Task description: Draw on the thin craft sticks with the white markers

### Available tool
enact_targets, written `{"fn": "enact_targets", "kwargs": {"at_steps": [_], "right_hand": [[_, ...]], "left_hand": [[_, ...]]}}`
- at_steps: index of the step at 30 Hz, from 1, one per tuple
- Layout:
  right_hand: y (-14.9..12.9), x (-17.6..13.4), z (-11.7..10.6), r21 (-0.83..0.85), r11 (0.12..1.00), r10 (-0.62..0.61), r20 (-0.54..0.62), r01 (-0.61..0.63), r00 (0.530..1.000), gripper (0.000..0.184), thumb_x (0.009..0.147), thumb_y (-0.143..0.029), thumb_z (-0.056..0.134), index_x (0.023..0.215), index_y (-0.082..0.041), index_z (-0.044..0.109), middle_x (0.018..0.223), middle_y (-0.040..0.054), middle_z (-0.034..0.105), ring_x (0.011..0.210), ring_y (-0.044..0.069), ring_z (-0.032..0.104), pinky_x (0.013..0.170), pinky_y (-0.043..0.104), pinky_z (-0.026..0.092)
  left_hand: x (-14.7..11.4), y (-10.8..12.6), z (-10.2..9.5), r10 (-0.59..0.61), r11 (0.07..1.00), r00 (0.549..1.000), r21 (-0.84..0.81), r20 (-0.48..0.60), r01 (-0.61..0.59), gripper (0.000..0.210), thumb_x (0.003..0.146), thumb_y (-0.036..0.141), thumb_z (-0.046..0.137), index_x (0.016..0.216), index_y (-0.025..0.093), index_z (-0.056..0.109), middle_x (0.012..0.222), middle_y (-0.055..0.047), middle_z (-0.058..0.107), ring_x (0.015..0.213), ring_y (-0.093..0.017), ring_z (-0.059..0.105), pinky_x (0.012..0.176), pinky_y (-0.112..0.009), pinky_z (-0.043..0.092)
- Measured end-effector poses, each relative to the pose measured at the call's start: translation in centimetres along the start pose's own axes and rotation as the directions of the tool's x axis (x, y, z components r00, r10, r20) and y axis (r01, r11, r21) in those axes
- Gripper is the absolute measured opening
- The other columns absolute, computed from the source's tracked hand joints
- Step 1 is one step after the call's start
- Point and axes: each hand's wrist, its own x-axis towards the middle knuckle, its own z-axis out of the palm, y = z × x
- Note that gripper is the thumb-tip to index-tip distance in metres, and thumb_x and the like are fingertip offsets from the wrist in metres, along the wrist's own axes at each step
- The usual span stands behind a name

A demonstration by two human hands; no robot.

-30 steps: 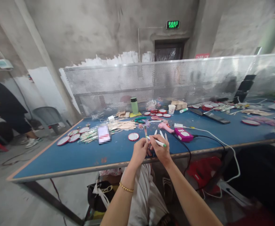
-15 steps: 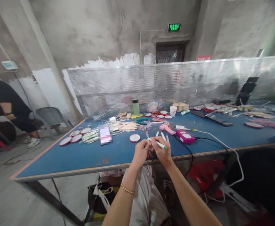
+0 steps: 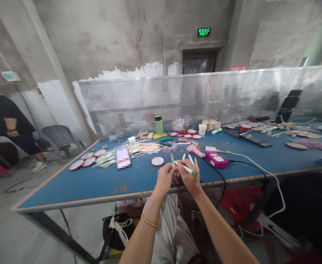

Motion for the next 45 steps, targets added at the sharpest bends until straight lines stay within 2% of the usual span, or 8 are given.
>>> {"fn": "enact_targets", "kwargs": {"at_steps": [4, 13, 19, 25, 29, 35, 40, 45], "right_hand": [[0.02, -0.07, -0.07, -0.025, 1.0, 0.003, -0.039, -0.004, 0.999, 0.022, 0.087, -0.032, 0.056, 0.069, -0.02, 0.058, 0.055, -0.0026, 0.062, 0.038, 0.01, 0.054, 0.043, 0.022, 0.045], [-0.21, -0.02, -0.2, -0.034, 0.999, -0.014, 0.036, 0.015, 0.999, 0.022, 0.088, -0.033, 0.055, 0.071, -0.02, 0.061, 0.055, -0.0023, 0.062, 0.041, 0.011, 0.056, 0.045, 0.023, 0.046], [-0.03, -0.17, -0.22, -0.088, 0.996, -0.026, -0.037, 0.022, 0.999, 0.023, 0.088, -0.032, 0.055, 0.069, -0.02, 0.059, 0.056, -0.0022, 0.061, 0.041, 0.01, 0.053, 0.047, 0.023, 0.045], [-0.66, -0.12, -0.4, -0.075, 0.995, -0.069, 0.019, 0.071, 0.997, 0.023, 0.088, -0.03, 0.055, 0.068, -0.02, 0.06, 0.054, -0.0028, 0.06, 0.042, 0.01, 0.053, 0.049, 0.022, 0.045], [-0.58, -0.06, -0.37, -0.072, 0.996, -0.054, 0.044, 0.057, 0.998, 0.021, 0.088, -0.03, 0.055, 0.071, -0.019, 0.061, 0.055, -0.0026, 0.061, 0.043, 0.01, 0.055, 0.049, 0.022, 0.046], [-0.34, -0.1, -0.4, -0.068, 0.996, -0.051, 0.051, 0.054, 0.997, 0.023, 0.087, -0.031, 0.055, 0.067, -0.02, 0.059, 0.054, -0.0026, 0.059, 0.043, 0.01, 0.055, 0.046, 0.022, 0.045], [-0.34, -0.17, -0.45, -0.095, 0.994, -0.046, 0.011, 0.047, 0.999, 0.024, 0.088, -0.031, 0.054, 0.067, -0.02, 0.059, 0.053, -0.0026, 0.06, 0.041, 0.01, 0.052, 0.046, 0.022, 0.045], [-0.35, -0.17, -0.37, -0.08, 0.995, -0.057, 0.069, 0.062, 0.996, 0.021, 0.088, -0.031, 0.054, 0.071, -0.02, 0.061, 0.053, -0.0028, 0.059, 0.043, 0.011, 0.055, 0.048, 0.022, 0.046]], "left_hand": [[0.04, -0.22, -0.09, -0.007, 1.0, 1.0, -0.02, 0.002, 0.007, 0.034, 0.08, 0.051, 0.055, 0.075, 0.017, 0.052, 0.059, 0.003, 0.058, 0.04, -0.01, 0.056, 0.038, -0.02, 0.033], [-0.08, -0.05, -0.03, 0.0, 1.0, 1.0, -0.025, 0.001, 0.0, 0.036, 0.081, 0.052, 0.055, 0.071, 0.018, 0.05, 0.055, 0.004, 0.055, 0.039, -0.01, 0.054, 0.039, -0.02, 0.034], [-0.12, 0.01, -0.1, 0.0, 1.0, 1.0, -0.02, -0.006, 0.0, 0.033, 0.081, 0.049, 0.055, 0.073, 0.017, 0.052, 0.056, 0.003, 0.058, 0.04, -0.01, 0.055, 0.039, -0.02, 0.035], [-0.17, 0.05, -0.02, -0.004, 0.999, 1.0, -0.037, -0.006, 0.004, 0.035, 0.08, 0.051, 0.056, 0.072, 0.018, 0.051, 0.055, 0.004, 0.057, 0.039, -0.01, 0.055, 0.038, -0.02, 0.035], [-0.12, 0.0, 0.04, 0.005, 1.0, 1.0, -0.024, -0.016, -0.006, 0.034, 0.08, 0.05, 0.056, 0.07, 0.018, 0.05, 0.052, 0.005, 0.055, 0.038, -0.01, 0.054, 0.038, -0.02, 0.035], [-0.11, -0.06, 0.03, 0.014, 1.0, 1.0, 0.001, -0.024, -0.014, 0.035, 0.081, 0.05, 0.055, 0.067, 0.019, 0.05, 0.05, 0.005, 0.054, 0.039, -0.011, 0.054, 0.039, -0.021, 0.035], [-0.08, -0.17, 0.05, 0.017, 1.0, 1.0, -0.012, -0.026, -0.018, 0.036, 0.081, 0.051, 0.055, 0.069, 0.018, 0.051, 0.052, 0.004, 0.057, 0.038, -0.01, 0.053, 0.039, -0.021, 0.034], [-0.07, -0.04, 0.03, 0.004, 1.0, 1.0, -0.018, -0.019, -0.005, 0.035, 0.08, 0.051, 0.056, 0.068, 0.019, 0.049, 0.049, 0.005, 0.054, 0.037, -0.01, 0.053, 0.038, -0.021, 0.034]]}}
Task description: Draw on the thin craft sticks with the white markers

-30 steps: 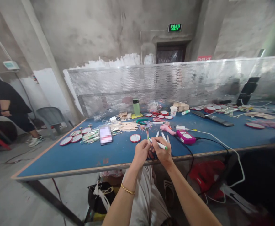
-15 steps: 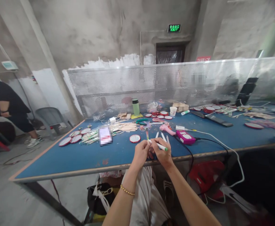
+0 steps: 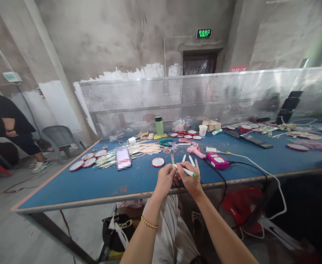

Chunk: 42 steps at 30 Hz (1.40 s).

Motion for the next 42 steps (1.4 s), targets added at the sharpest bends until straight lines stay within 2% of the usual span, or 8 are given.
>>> {"fn": "enact_targets", "kwargs": {"at_steps": [3, 9, 17, 22, 30, 37, 42], "right_hand": [[0.03, -0.07, 0.06, -0.008, 1.0, -0.005, 0.001, 0.005, 1.0, 0.021, 0.088, -0.031, 0.054, 0.071, -0.02, 0.061, 0.051, -0.003, 0.059, 0.044, 0.011, 0.055, 0.049, 0.023, 0.046], [0.14, -0.27, 0.1, -0.025, 0.999, 0.039, -0.103, -0.042, 0.994, 0.024, 0.088, -0.031, 0.055, 0.066, -0.02, 0.059, 0.053, -0.0029, 0.059, 0.04, 0.01, 0.052, 0.044, 0.022, 0.043], [0.06, -0.11, 0.17, -0.026, 0.999, -0.03, -0.026, 0.03, 0.999, 0.023, 0.089, -0.03, 0.054, 0.069, -0.02, 0.06, 0.052, -0.0024, 0.059, 0.044, 0.011, 0.055, 0.049, 0.023, 0.045], [0.56, -0.29, 0.28, -0.047, 0.999, -0.005, -0.132, -0.001, 0.991, 0.023, 0.089, -0.03, 0.055, 0.068, -0.02, 0.059, 0.057, -0.0013, 0.061, 0.046, 0.012, 0.056, 0.049, 0.023, 0.044], [0.2, -0.15, 0.16, -0.022, 0.999, -0.025, -0.023, 0.025, 0.999, 0.021, 0.089, -0.03, 0.054, 0.072, -0.02, 0.062, 0.057, -0.0015, 0.063, 0.046, 0.012, 0.058, 0.05, 0.023, 0.047], [0.59, -0.27, 0.24, -0.051, 0.999, -0.01, -0.137, 0.003, 0.991, 0.022, 0.088, -0.03, 0.055, 0.07, -0.019, 0.061, 0.058, -0.0011, 0.063, 0.045, 0.011, 0.057, 0.049, 0.022, 0.046], [0.44, -0.18, 0.22, -0.022, 0.998, -0.056, -0.044, 0.055, 0.997, 0.02, 0.089, -0.029, 0.055, 0.072, -0.02, 0.062, 0.058, -0.0023, 0.062, 0.045, 0.011, 0.057, 0.049, 0.022, 0.046]], "left_hand": [[-0.05, 0.15, -0.02, -0.004, 1.0, 1.0, -0.001, 0.004, 0.004, 0.035, 0.08, 0.051, 0.056, 0.069, 0.019, 0.049, 0.049, 0.005, 0.054, 0.037, -0.01, 0.053, 0.038, -0.021, 0.034], [-0.12, 0.26, -0.06, -0.024, 0.999, 1.0, -0.024, 0.01, 0.024, 0.033, 0.079, 0.05, 0.057, 0.072, 0.018, 0.051, 0.056, 0.003, 0.061, 0.039, -0.011, 0.055, 0.039, -0.02, 0.035], [-0.18, 0.42, -0.06, -0.013, 1.0, 1.0, 0.005, 0.005, 0.013, 0.032, 0.081, 0.048, 0.056, 0.069, 0.019, 0.049, 0.047, 0.005, 0.055, 0.037, -0.01, 0.051, 0.039, -0.02, 0.034], [-0.08, 0.19, -0.09, -0.027, 1.0, 1.0, -0.003, 0.006, 0.027, 0.032, 0.08, 0.049, 0.056, 0.073, 0.018, 0.052, 0.054, 0.003, 0.061, 0.038, -0.011, 0.054, 0.039, -0.02, 0.034], [-0.18, 0.43, -0.04, -0.001, 1.0, 1.0, 0.018, -0.002, 0.001, 0.033, 0.081, 0.048, 0.054, 0.068, 0.019, 0.049, 0.048, 0.004, 0.055, 0.037, -0.01, 0.051, 0.039, -0.02, 0.034], [-0.22, 0.42, -0.02, -0.02, 1.0, 1.0, -0.002, 0.001, 0.02, 0.03, 0.08, 0.047, 0.055, 0.072, 0.018, 0.052, 0.052, 0.004, 0.057, 0.038, -0.01, 0.053, 0.039, -0.02, 0.034], [-0.27, 0.46, 0.01, 0.005, 1.0, 1.0, 0.014, -0.005, -0.005, 0.034, 0.081, 0.049, 0.054, 0.069, 0.019, 0.049, 0.048, 0.005, 0.053, 0.038, -0.011, 0.053, 0.039, -0.021, 0.034]]}}
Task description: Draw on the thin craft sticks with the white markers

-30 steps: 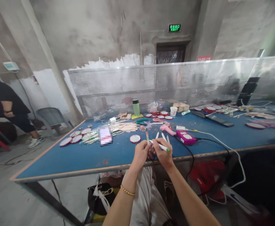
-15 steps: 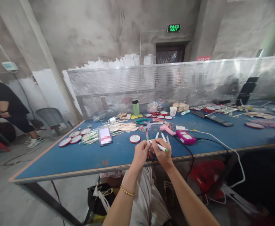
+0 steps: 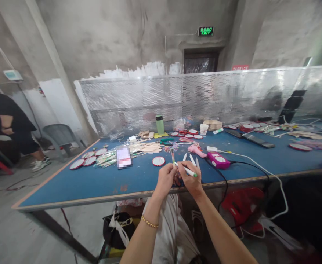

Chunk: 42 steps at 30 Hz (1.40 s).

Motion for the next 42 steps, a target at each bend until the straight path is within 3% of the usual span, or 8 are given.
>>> {"fn": "enact_targets", "kwargs": {"at_steps": [7, 14, 19, 25, 30, 38, 42], "right_hand": [[0.03, 0.04, 0.11, -0.03, 0.999, 0.014, -0.097, -0.017, 0.995, 0.02, 0.088, -0.028, 0.055, 0.071, -0.02, 0.061, 0.059, -0.001, 0.063, 0.047, 0.011, 0.056, 0.049, 0.023, 0.046], [-0.15, 0.11, 0.09, 0.021, 1.0, 0.0, -0.016, 0.001, 1.0, 0.017, 0.089, -0.027, 0.055, 0.076, -0.019, 0.063, 0.061, -0.0011, 0.064, 0.046, 0.011, 0.057, 0.049, 0.022, 0.047], [-0.09, 0.0, 0.14, -0.026, 1.0, 0.011, -0.106, -0.014, 0.994, 0.018, 0.088, -0.026, 0.055, 0.072, -0.019, 0.061, 0.061, 0.0, 0.064, 0.05, 0.012, 0.058, 0.051, 0.023, 0.047], [-0.13, 0.0, 0.17, -0.001, 1.0, -0.021, -0.023, 0.021, 1.0, 0.019, 0.09, -0.027, 0.054, 0.075, -0.019, 0.063, 0.059, -0.002, 0.063, 0.047, 0.011, 0.057, 0.05, 0.022, 0.047], [0.27, -0.08, 0.33, -0.038, 0.999, 0.011, -0.135, -0.016, 0.991, 0.021, 0.09, -0.028, 0.055, 0.072, -0.019, 0.06, 0.061, 0.0001, 0.064, 0.05, 0.012, 0.058, 0.05, 0.023, 0.047], [-0.08, -0.09, 0.12, -0.018, 0.999, -0.03, -0.041, 0.029, 0.999, 0.019, 0.09, -0.027, 0.053, 0.076, -0.019, 0.063, 0.061, -0.0014, 0.063, 0.047, 0.01, 0.057, 0.051, 0.022, 0.047], [-0.2, 0.02, 0.15, -0.079, 0.996, -0.047, -0.1, 0.039, 0.994, 0.021, 0.089, -0.026, 0.053, 0.071, -0.019, 0.061, 0.059, -0.0007, 0.063, 0.05, 0.011, 0.057, 0.052, 0.023, 0.047]], "left_hand": [[0.06, -0.11, -0.03, -0.011, 1.0, 1.0, 0.017, 0.011, 0.01, 0.028, 0.082, 0.044, 0.053, 0.073, 0.018, 0.052, 0.047, 0.004, 0.056, 0.038, -0.011, 0.053, 0.04, -0.02, 0.034], [0.08, -0.18, -0.02, -0.002, 1.0, 1.0, 0.009, -0.006, 0.002, 0.029, 0.082, 0.044, 0.053, 0.068, 0.019, 0.05, 0.047, 0.005, 0.053, 0.037, -0.011, 0.053, 0.038, -0.02, 0.033], [0.01, 0.05, -0.04, -0.024, 1.0, 1.0, -0.009, -0.002, 0.024, 0.024, 0.08, 0.041, 0.055, 0.071, 0.018, 0.051, 0.051, 0.004, 0.058, 0.039, -0.011, 0.054, 0.039, -0.02, 0.034], [-0.04, 0.2, 0.05, -0.007, 1.0, 1.0, -0.024, -0.015, 0.006, 0.028, 0.079, 0.044, 0.055, 0.069, 0.018, 0.052, 0.049, 0.004, 0.056, 0.037, -0.01, 0.05, 0.038, -0.02, 0.033], [-0.07, 0.3, 0.05, -0.035, 0.999, 0.999, -0.026, -0.012, 0.035, 0.027, 0.078, 0.044, 0.057, 0.072, 0.018, 0.053, 0.052, 0.004, 0.059, 0.038, -0.01, 0.053, 0.039, -0.02, 0.034], [-0.05, -0.02, 0.05, -0.006, 1.0, 1.0, -0.008, -0.016, 0.006, 0.03, 0.08, 0.046, 0.054, 0.069, 0.018, 0.052, 0.048, 0.004, 0.056, 0.037, -0.01, 0.051, 0.039, -0.02, 0.033], [-0.05, 0.2, 0.07, -0.012, 1.0, 1.0, -0.025, -0.019, 0.012, 0.027, 0.078, 0.044, 0.056, 0.07, 0.019, 0.051, 0.047, 0.006, 0.054, 0.037, -0.01, 0.052, 0.038, -0.02, 0.033]]}}
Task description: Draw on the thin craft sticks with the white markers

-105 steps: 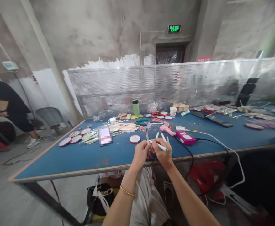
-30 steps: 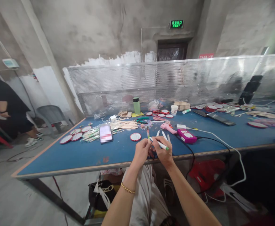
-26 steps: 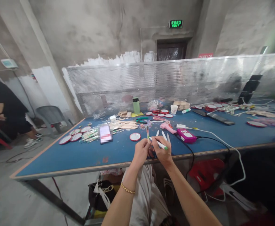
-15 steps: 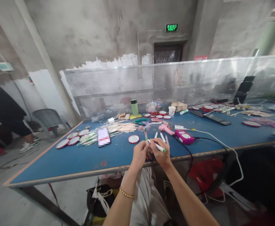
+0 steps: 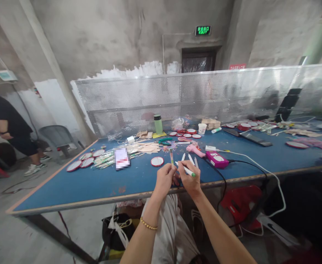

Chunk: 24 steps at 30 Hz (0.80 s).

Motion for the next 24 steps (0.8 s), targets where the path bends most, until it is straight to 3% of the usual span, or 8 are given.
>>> {"fn": "enact_targets", "kwargs": {"at_steps": [3, 18, 24], "right_hand": [[-0.02, -0.05, -0.05, -0.011, 1.0, -0.003, -0.017, 0.003, 1.0, 0.021, 0.089, -0.026, 0.053, 0.071, -0.019, 0.061, 0.062, 0.0007, 0.065, 0.052, 0.012, 0.059, 0.054, 0.023, 0.048], [-0.25, -0.03, -0.3, 0.064, 0.998, -0.008, 0.117, 0.001, 0.993, 0.02, 0.09, -0.025, 0.054, 0.073, -0.019, 0.062, 0.058, -0.0022, 0.061, 0.046, 0.01, 0.055, 0.051, 0.022, 0.046], [-0.26, -0.09, -0.38, 0.0, 1.0, 0.023, 0.025, -0.023, 0.999, 0.022, 0.089, -0.026, 0.054, 0.07, -0.019, 0.06, 0.057, -0.0012, 0.062, 0.045, 0.011, 0.055, 0.05, 0.023, 0.046]], "left_hand": [[-0.04, 0.13, -0.03, -0.006, 1.0, 1.0, 0.002, 0.005, 0.006, 0.026, 0.079, 0.043, 0.056, 0.07, 0.019, 0.051, 0.046, 0.006, 0.053, 0.038, -0.011, 0.053, 0.039, -0.02, 0.033], [-0.04, -0.25, -0.06, 0.017, 0.999, 1.0, 0.044, -0.008, -0.017, 0.03, 0.08, 0.044, 0.054, 0.065, 0.019, 0.047, 0.045, 0.005, 0.052, 0.038, -0.01, 0.051, 0.039, -0.02, 0.033], [-0.1, 0.01, -0.06, -0.027, 1.0, 1.0, -0.006, 0.001, 0.027, 0.026, 0.079, 0.044, 0.055, 0.072, 0.019, 0.052, 0.049, 0.005, 0.056, 0.04, -0.012, 0.054, 0.04, -0.021, 0.034]]}}
